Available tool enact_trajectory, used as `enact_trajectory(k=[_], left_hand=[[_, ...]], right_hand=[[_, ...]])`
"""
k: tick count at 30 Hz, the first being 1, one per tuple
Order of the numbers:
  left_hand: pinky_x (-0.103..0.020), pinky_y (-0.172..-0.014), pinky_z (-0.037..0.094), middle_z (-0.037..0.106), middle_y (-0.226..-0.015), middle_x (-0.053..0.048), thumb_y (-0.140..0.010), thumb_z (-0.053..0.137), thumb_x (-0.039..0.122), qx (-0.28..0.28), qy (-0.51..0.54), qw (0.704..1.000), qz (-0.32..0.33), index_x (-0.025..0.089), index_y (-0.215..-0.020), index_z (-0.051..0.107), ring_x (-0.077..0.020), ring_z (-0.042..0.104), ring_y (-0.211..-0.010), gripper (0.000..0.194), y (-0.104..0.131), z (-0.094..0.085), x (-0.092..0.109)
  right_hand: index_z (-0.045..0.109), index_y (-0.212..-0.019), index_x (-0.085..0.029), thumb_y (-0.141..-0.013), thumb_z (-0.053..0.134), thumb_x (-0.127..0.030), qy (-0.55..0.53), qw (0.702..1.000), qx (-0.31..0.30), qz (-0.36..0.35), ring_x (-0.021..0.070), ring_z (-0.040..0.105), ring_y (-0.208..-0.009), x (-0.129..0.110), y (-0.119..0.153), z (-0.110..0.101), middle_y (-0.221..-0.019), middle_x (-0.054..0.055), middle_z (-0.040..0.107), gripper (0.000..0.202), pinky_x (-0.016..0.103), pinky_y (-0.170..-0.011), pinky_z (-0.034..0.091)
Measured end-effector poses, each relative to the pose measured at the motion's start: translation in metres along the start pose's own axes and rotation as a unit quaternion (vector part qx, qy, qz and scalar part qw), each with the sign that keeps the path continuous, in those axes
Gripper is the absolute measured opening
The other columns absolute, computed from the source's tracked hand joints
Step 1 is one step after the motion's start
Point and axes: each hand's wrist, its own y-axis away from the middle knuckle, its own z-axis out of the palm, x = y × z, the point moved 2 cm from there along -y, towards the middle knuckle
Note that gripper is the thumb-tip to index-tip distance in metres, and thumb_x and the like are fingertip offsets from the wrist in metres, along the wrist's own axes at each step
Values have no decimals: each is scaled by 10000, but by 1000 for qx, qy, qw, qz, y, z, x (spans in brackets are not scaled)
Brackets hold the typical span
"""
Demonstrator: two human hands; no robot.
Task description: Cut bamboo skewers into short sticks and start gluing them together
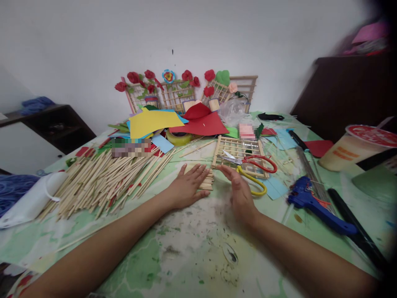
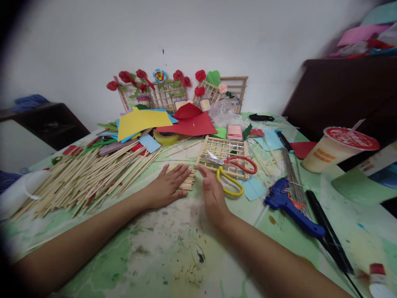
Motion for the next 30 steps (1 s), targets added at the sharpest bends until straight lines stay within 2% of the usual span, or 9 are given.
enact_trajectory(k=[4, 7, 11, 14, 16, 20, 26, 28, 30], left_hand=[[-500, -1101, -78, 127, -1526, -85, -862, 264, 623, 76, 56, 996, -4, 235, -1464, 49, -260, 84, -1406, 749, 5, -3, -1], [-460, -1126, -47, 84, -1537, -44, -870, 196, 623, 190, 203, 960, -29, 262, -1465, 39, -237, 60, -1411, 713, 8, -9, -7], [-376, -1152, 73, 125, -1535, 9, -886, 46, 588, 295, 494, 814, -74, 282, -1455, 137, -167, 85, -1409, 653, 4, -9, -18], [-338, -1153, 77, 139, -1533, -4, -897, 31, 562, 286, 631, 711, -123, 242, -1456, 133, -123, 109, -1403, 652, -2, -7, -22], [-324, -1151, 75, 151, -1531, -15, -904, 30, 541, 279, 665, 676, -152, 217, -1457, 128, -113, 125, -1398, 649, -4, -8, -22], [-335, -1145, 111, 169, -1524, -5, -895, -37, 517, 263, 655, 687, -171, 229, -1464, 101, -123, 126, -1396, 653, -4, -12, -21], [-359, -1130, 186, 90, -1535, -8, -844, -196, 493, 194, 542, 799, -173, 205, -1466, -47, -117, 104, -1395, 701, -2, -14, -15], [-363, -1128, 201, 96, -1534, 3, -838, -195, 514, 193, 540, 802, -168, 222, -1465, -44, -118, 99, -1397, 708, -2, -13, -12], [-357, -1132, 197, 111, -1532, 9, -854, -132, 543, 202, 578, 775, -158, 234, -1467, -7, -117, 107, -1397, 698, -2, -12, -10]], right_hand=[[505, -1207, -209, -916, 294, -536, -46, 997, 24, 50, 212, 454, -1225, 8, -1, 0, -1297, 98, 525, 486, 431, -1062, 297], [522, -1177, -226, -916, 263, -553, -79, 994, 33, 63, 207, 451, -1221, 12, -3, 0, -1287, 84, 526, 493, 420, -1038, 331], [479, -1190, -243, -905, 244, -574, -108, 992, 11, 63, 219, 438, -1210, 6, 0, 1, -1306, 84, 481, 496, 396, -917, 438], [514, -1023, -225, -914, 267, -532, 16, 998, -16, 66, 214, 522, -995, -7, 5, 2, -1068, 81, 563, 409, 383, -825, 448], [498, -803, -214, -920, 308, -477, 136, 988, -67, 44, 195, 512, -823, -17, 7, 5, -840, 42, 550, 345, 359, -760, 424], [429, -634, -205, -936, 290, -417, 235, 958, -166, 1, 181, 462, -727, -26, 8, 10, -694, 20, 505, 394, 320, -685, 372], [489, -674, -203, -946, 253, -432, 250, 959, -137, -8, 188, 472, -752, -21, 7, 9, -725, 35, 540, 427, 323, -707, 367], [493, -667, -202, -943, 260, -433, 290, 949, -122, -11, 194, 467, -766, -20, 7, 8, -746, 44, 541, 429, 336, -724, 361], [493, -654, -200, -940, 263, -436, 329, 936, -122, -9, 199, 461, -769, -19, 7, 8, -749, 47, 539, 436, 346, -737, 351]])
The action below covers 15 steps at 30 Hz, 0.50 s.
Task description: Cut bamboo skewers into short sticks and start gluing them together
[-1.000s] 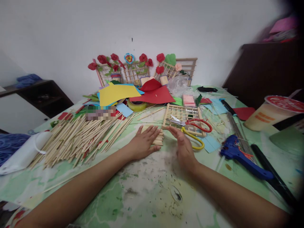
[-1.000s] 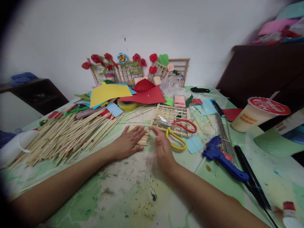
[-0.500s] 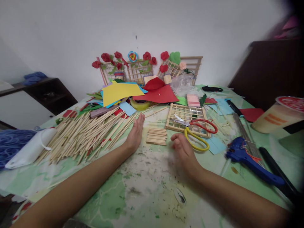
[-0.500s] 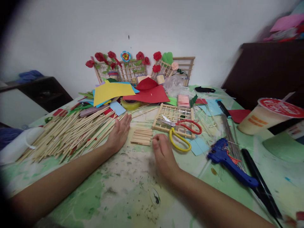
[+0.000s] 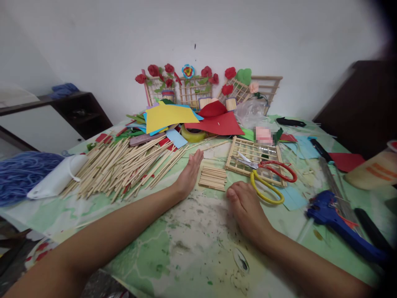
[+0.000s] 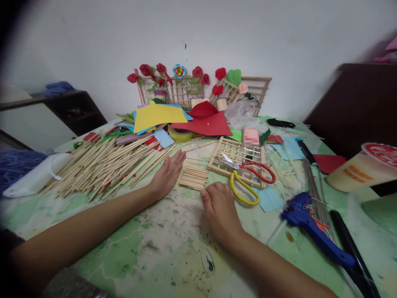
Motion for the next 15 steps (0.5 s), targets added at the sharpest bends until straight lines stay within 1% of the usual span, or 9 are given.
enact_trajectory(k=[3, 6, 9, 13, 15], left_hand=[[-339, -1141, 168, 111, -1532, 4, -883, -50, 542, -4, 67, 998, -4, 229, -1465, 39, -110, 121, -1396, 667, 1, 3, -1], [-325, -1144, 156, 111, -1532, -15, -898, -34, 517, -9, 89, 996, -10, 193, -1465, 46, -105, 126, -1395, 657, 2, 4, -1], [-326, -1146, 146, 115, -1532, -17, -901, -34, 514, -10, 89, 996, -14, 190, -1465, 51, -106, 133, -1395, 656, 2, 6, 0], [-333, -1145, 157, 123, -1530, 5, -890, -58, 527, -21, 56, 998, -16, 232, -1464, 58, -112, 135, -1394, 656, 2, 7, 0], [-331, -1143, 168, 122, -1530, 18, -883, -72, 534, -28, 35, 999, -14, 252, -1463, 58, -112, 135, -1394, 658, 2, 7, -1]], right_hand=[[486, -632, -196, -941, 267, -427, 32, 999, -37, -3, 196, 460, -764, -1, -1, 1, -727, 40, 536, 444, 345, -745, 337], [502, -650, -194, -941, 291, -409, 44, 996, -73, -10, 197, 468, -792, -3, -3, 3, -753, 32, 550, 419, 344, -757, 322], [518, -685, -196, -940, 307, -402, 46, 995, -87, -15, 202, 472, -822, -4, -4, 3, -793, 30, 564, 390, 347, -761, 318], [539, -714, -195, -936, 325, -391, 41, 994, -94, -32, 206, 472, -844, -7, -3, 2, -825, 39, 572, 365, 355, -769, 327], [533, -707, -195, -937, 318, -386, 24, 995, -87, -33, 204, 473, -835, -7, -3, 1, -810, 39, 570, 368, 354, -764, 337]])
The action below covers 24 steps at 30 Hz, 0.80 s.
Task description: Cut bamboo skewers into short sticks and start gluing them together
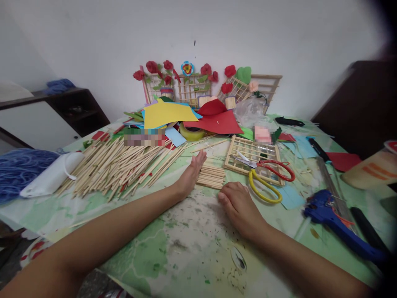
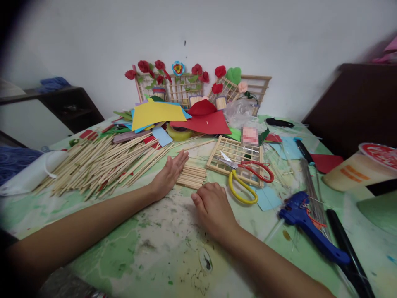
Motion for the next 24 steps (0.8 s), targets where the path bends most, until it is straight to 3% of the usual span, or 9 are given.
enact_trajectory(k=[6, 11, 14, 17, 20, 24], left_hand=[[-336, -1146, 161, 79, -1536, 1, -874, -47, 576, 26, -5, 999, 24, 222, -1464, 58, -124, 98, -1400, 696, -1, -2, -5], [-354, -1150, 142, 45, -1537, 19, -873, -75, 564, 36, -18, 999, 29, 249, -1463, 45, -119, 79, -1401, 680, -1, -1, -6], [-343, -1152, 138, 43, -1538, 19, -876, -64, 564, 34, -5, 999, 28, 239, -1464, 41, -118, 68, -1402, 680, 0, -1, -6], [-347, -1151, 143, 37, -1537, 14, -879, -75, 551, 28, -14, 999, 28, 230, -1464, 28, -118, 65, -1401, 675, 0, -1, -6], [-356, -1151, 150, 27, -1535, 31, -872, -95, 554, 22, -47, 998, 28, 256, -1464, 23, -122, 62, -1401, 674, 0, -1, -6], [-352, -1154, 151, 44, -1532, 57, -867, -82, 578, 12, -63, 997, 32, 283, -1463, 46, -133, 55, -1401, 677, 1, -1, -10]], right_hand=[[546, -727, -202, -937, 296, -413, -51, 993, 95, 42, 217, 487, -869, 9, 0, -1, -862, 64, 589, 389, 383, -815, 372], [563, -953, -213, -933, 276, -459, -99, 983, 140, 59, 242, 477, -1050, 11, 6, 2, -1066, 86, 590, 379, 434, -932, 363], [492, -1179, -192, -918, 264, -505, -94, 985, 110, 98, 264, 447, -1149, 5, 17, 9, -1199, 120, 542, 467, 471, -984, 347], [280, -1397, -136, -888, 302, -551, -53, 992, 46, 104, 298, 341, -1276, -4, 27, 17, -1379, 164, 404, 657, 499, -1035, 307], [149, -1450, -104, -865, 341, -571, -8, 996, -5, 86, 324, 289, -1317, -11, 32, 22, -1439, 189, 325, 773, 518, -1047, 297], [106, -1460, -92, -853, 383, -554, 31, 997, -21, 68, 337, 283, -1327, -14, 30, 24, -1440, 205, 321, 811, 542, -1050, 288]])
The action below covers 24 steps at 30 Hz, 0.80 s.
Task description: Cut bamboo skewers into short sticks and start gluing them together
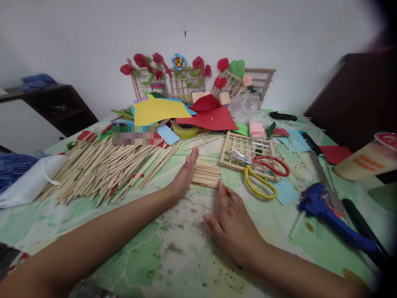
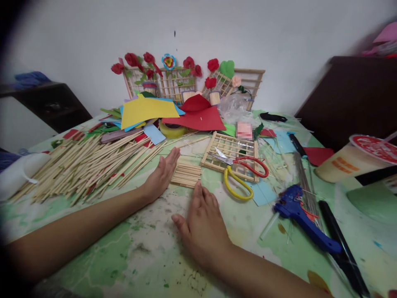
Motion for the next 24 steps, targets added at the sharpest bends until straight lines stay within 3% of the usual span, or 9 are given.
enact_trajectory(k=[11, 18, 24], left_hand=[[-331, -1161, 81, 64, -1534, 43, -906, 0, 539, -8, 65, 998, 3, 260, -1462, 90, -113, 59, -1403, 628, 0, 2, 0], [-349, -1148, 151, 65, -1537, 40, -870, -75, 564, 23, 24, 999, -19, 275, -1461, 34, -128, 70, -1404, 667, -1, -2, 3], [-298, -1144, 107, 82, -1540, 3, -892, 1, 551, 77, 133, 986, -61, 222, -1462, 75, -105, 88, -1402, 662, -7, -12, 6]], right_hand=[[156, -1439, -12, -842, 399, -534, 9, 998, -64, 7, 341, 213, -1357, -6, -1, -5, -1466, 222, 248, 830, 532, -1082, 243], [148, -1443, -34, -854, 386, -522, 5, 1000, -10, 14, 326, 188, -1368, 7, -15, -10, -1485, 204, 211, 801, 519, -1088, 240], [183, -1438, -43, -864, 357, -531, 28, 999, 14, 24, 327, 258, -1343, 21, -27, -13, -1445, 215, 307, 773, 491, -1081, 255]])
